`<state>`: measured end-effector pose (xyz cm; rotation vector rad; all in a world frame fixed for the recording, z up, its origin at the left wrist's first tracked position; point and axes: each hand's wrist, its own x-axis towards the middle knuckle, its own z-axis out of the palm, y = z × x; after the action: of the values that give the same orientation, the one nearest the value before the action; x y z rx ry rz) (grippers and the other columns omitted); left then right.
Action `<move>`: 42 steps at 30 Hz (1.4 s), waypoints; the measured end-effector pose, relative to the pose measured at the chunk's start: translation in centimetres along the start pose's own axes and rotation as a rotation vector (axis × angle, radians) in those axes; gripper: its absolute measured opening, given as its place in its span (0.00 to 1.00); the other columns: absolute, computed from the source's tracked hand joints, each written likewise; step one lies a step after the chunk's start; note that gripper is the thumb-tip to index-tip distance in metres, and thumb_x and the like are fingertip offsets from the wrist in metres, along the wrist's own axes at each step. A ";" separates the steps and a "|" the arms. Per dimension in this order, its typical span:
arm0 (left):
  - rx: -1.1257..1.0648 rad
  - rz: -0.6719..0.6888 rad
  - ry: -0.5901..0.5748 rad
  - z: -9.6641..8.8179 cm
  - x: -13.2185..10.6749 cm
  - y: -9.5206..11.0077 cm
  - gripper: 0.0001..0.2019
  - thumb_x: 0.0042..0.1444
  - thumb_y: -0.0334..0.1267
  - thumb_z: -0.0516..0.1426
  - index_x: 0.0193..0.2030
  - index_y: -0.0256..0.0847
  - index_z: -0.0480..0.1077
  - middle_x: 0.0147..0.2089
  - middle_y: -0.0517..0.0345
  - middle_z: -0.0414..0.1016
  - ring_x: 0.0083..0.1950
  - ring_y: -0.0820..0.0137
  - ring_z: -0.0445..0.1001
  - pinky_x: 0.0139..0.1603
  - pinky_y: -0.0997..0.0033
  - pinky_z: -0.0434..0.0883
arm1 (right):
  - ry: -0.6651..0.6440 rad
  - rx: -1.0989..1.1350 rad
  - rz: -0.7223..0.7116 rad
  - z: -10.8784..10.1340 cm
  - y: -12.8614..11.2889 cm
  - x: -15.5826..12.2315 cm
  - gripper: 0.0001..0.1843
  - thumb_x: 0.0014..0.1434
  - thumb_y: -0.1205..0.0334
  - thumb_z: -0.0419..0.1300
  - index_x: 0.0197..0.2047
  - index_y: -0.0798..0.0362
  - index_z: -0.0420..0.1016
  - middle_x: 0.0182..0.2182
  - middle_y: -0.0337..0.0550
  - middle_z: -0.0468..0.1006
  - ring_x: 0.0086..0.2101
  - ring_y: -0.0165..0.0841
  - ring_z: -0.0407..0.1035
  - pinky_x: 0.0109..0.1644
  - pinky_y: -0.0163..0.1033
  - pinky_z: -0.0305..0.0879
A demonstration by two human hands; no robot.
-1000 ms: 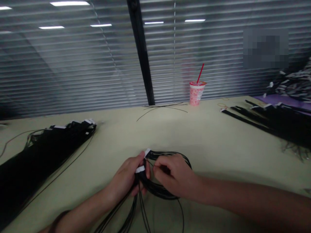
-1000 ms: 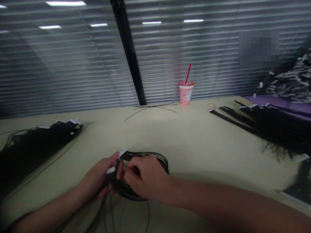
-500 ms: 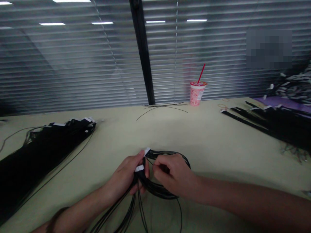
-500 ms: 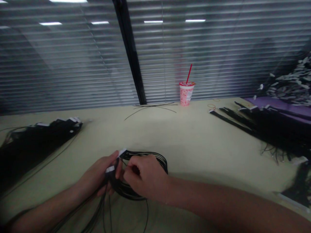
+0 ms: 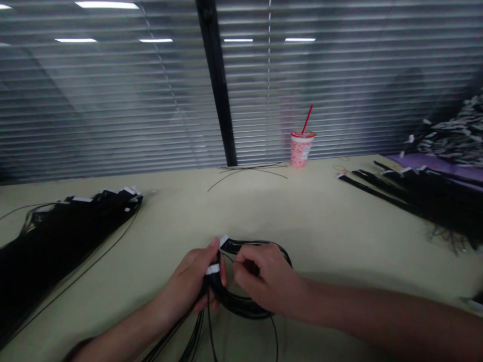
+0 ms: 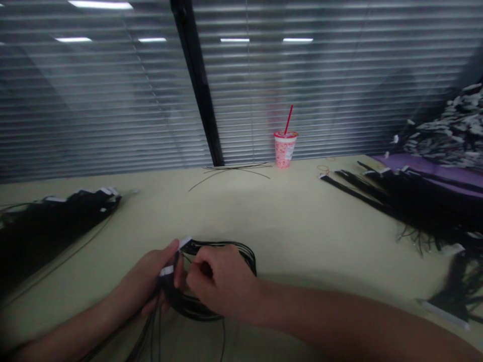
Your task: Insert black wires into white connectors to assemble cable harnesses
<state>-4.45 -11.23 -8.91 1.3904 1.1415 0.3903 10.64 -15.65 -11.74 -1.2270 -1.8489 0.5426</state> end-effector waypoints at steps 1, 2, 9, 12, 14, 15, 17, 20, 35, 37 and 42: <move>-0.009 -0.007 -0.004 0.0 0.1 -0.2 0.28 0.55 0.54 0.41 0.16 0.36 0.65 0.08 0.59 0.64 0.08 0.79 0.55 0.10 0.81 0.47 | 0.001 0.005 0.006 0.1 0.0 0.0 0.06 0.50 0.69 0.51 0.23 0.56 0.64 0.16 0.31 0.61 0.17 0.20 0.53 0.22 0.27 0.47; -0.019 -0.020 -0.008 -0.1 0.2 -0.4 0.29 0.55 0.55 0.41 0.15 0.36 0.65 0.08 0.59 0.64 0.08 0.79 0.55 0.10 0.81 0.47 | -0.002 0.009 0.009 0.1 0.0 0.0 0.06 0.50 0.69 0.51 0.23 0.55 0.63 0.15 0.31 0.60 0.17 0.19 0.52 0.22 0.27 0.47; -0.015 -0.019 -0.007 -0.2 0.4 -0.7 0.29 0.55 0.55 0.40 0.16 0.36 0.65 0.08 0.59 0.64 0.07 0.79 0.54 0.10 0.81 0.46 | 0.003 -0.003 -0.011 0.1 0.3 0.0 0.06 0.49 0.69 0.51 0.22 0.56 0.62 0.16 0.31 0.60 0.18 0.20 0.53 0.23 0.27 0.47; -0.003 -0.021 -0.004 -0.1 0.3 -0.4 0.28 0.55 0.55 0.40 0.16 0.36 0.65 0.08 0.59 0.64 0.07 0.79 0.54 0.10 0.81 0.46 | -0.008 0.001 -0.029 0.1 0.2 0.0 0.05 0.50 0.70 0.51 0.23 0.56 0.64 0.16 0.31 0.61 0.18 0.20 0.52 0.23 0.28 0.47; 0.000 -0.020 -0.010 -0.1 0.2 -0.2 0.28 0.55 0.54 0.40 0.17 0.36 0.65 0.08 0.60 0.64 0.07 0.79 0.54 0.10 0.82 0.46 | -0.013 0.005 -0.039 0.1 0.2 0.0 0.06 0.50 0.69 0.51 0.24 0.56 0.65 0.16 0.31 0.61 0.18 0.20 0.52 0.23 0.28 0.47; -0.003 -0.018 -0.013 -0.1 0.1 -0.2 0.28 0.56 0.54 0.40 0.17 0.36 0.65 0.08 0.60 0.64 0.07 0.79 0.54 0.10 0.82 0.46 | -0.015 0.006 -0.045 0.1 0.2 0.0 0.06 0.50 0.69 0.51 0.24 0.56 0.65 0.16 0.31 0.61 0.18 0.20 0.52 0.23 0.28 0.47; -0.011 0.000 -0.013 -0.1 0.0 -0.1 0.28 0.56 0.53 0.40 0.17 0.36 0.65 0.08 0.60 0.64 0.08 0.80 0.54 0.10 0.82 0.47 | -0.016 0.006 -0.051 0.1 0.2 0.0 0.06 0.50 0.69 0.51 0.24 0.56 0.65 0.17 0.32 0.62 0.18 0.21 0.53 0.23 0.28 0.48; -0.008 0.013 -0.010 -0.1 0.0 -0.1 0.27 0.56 0.53 0.41 0.17 0.36 0.65 0.09 0.59 0.64 0.08 0.80 0.54 0.10 0.82 0.47 | -0.005 -0.001 -0.046 0.2 0.2 0.1 0.06 0.51 0.69 0.51 0.25 0.56 0.66 0.17 0.32 0.62 0.18 0.21 0.53 0.24 0.28 0.48; 0.008 0.055 -0.098 0.1 -0.4 -0.5 0.25 0.56 0.52 0.43 0.19 0.36 0.65 0.11 0.62 0.62 0.10 0.80 0.56 0.11 0.82 0.49 | -0.059 -0.002 -0.108 0.0 0.4 0.2 0.08 0.53 0.70 0.50 0.23 0.56 0.63 0.17 0.32 0.61 0.20 0.22 0.54 0.25 0.28 0.50; 0.019 0.051 -0.095 0.1 -0.3 -0.5 0.25 0.55 0.54 0.43 0.19 0.36 0.64 0.10 0.62 0.61 0.10 0.79 0.56 0.10 0.82 0.48 | -0.063 -0.001 -0.114 0.0 0.4 0.2 0.09 0.54 0.70 0.49 0.23 0.56 0.63 0.18 0.33 0.62 0.20 0.22 0.54 0.26 0.28 0.50; -0.023 0.023 -0.075 0.1 0.0 -0.6 0.27 0.53 0.57 0.43 0.18 0.37 0.64 0.09 0.61 0.63 0.08 0.79 0.54 0.10 0.81 0.45 | -0.041 -0.006 -0.089 0.1 0.3 0.2 0.09 0.54 0.69 0.49 0.25 0.56 0.65 0.18 0.33 0.62 0.20 0.22 0.54 0.26 0.29 0.49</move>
<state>-4.59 -11.42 -9.46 1.3880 1.0584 0.3634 10.68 -15.32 -11.88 -1.1388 -1.9308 0.5169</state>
